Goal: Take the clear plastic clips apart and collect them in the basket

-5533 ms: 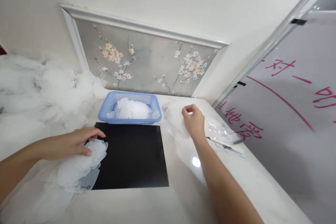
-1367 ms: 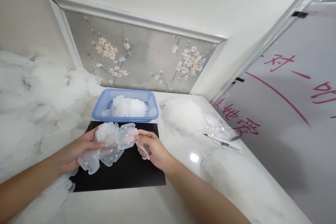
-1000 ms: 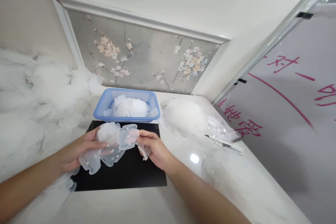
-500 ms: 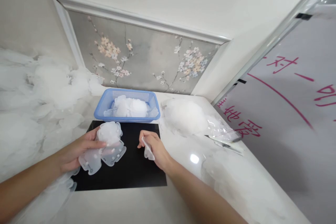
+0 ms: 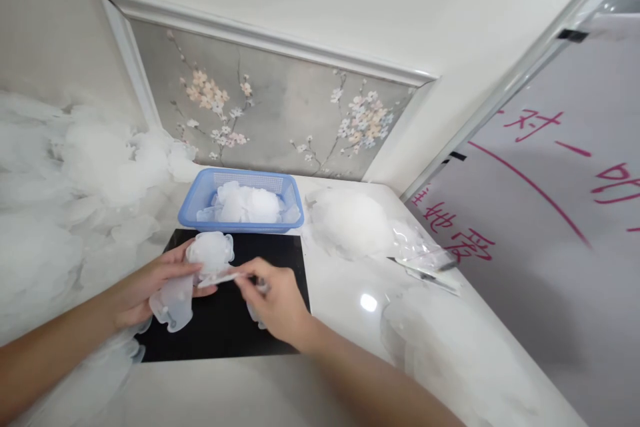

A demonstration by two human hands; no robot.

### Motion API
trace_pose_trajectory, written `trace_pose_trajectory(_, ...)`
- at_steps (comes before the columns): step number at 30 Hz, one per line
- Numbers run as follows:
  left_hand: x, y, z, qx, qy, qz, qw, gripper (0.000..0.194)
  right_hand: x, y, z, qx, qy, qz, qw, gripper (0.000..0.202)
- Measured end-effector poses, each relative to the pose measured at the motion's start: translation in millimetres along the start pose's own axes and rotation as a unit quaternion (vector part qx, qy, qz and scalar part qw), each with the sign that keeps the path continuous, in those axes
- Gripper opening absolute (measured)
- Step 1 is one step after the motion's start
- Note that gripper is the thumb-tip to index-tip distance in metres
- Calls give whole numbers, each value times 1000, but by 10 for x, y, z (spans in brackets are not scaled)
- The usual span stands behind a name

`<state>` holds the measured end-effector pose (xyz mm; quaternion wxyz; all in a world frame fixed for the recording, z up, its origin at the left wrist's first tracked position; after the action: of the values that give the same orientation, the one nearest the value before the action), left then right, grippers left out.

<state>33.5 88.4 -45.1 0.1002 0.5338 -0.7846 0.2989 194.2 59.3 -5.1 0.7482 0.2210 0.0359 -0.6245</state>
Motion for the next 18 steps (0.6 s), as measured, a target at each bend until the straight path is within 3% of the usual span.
trace_pose_trajectory(2,-7,19,19,9,10,-9,1000,48,2,103,-258,-126,-128,-53,982,18)
trace_pose_trajectory(6,-8,45,-8,10,10,-30,999,53,34,0,-509,-318,-257,-35,912,31)
trace_pose_trajectory(13,-34,50,6,43,27,-29,998,63,53,-54,-552,-401,-283,-27,871,32)
trace_pose_trajectory(18,-62,-10,-16,59,13,6,998,61,41,-68,-567,-421,-281,-19,862,33)
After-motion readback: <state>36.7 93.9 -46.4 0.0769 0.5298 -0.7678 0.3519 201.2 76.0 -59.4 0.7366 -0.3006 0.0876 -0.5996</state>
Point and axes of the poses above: each hand's wrist, its own x-axis away from the middle knuckle, its own y-axis out of the back of the hand, z = x × y, the point moved 10 cm from there along -x, towards the middle knuckle, and after that the axes turned 2 degrees about y, right-handed, at the moved point
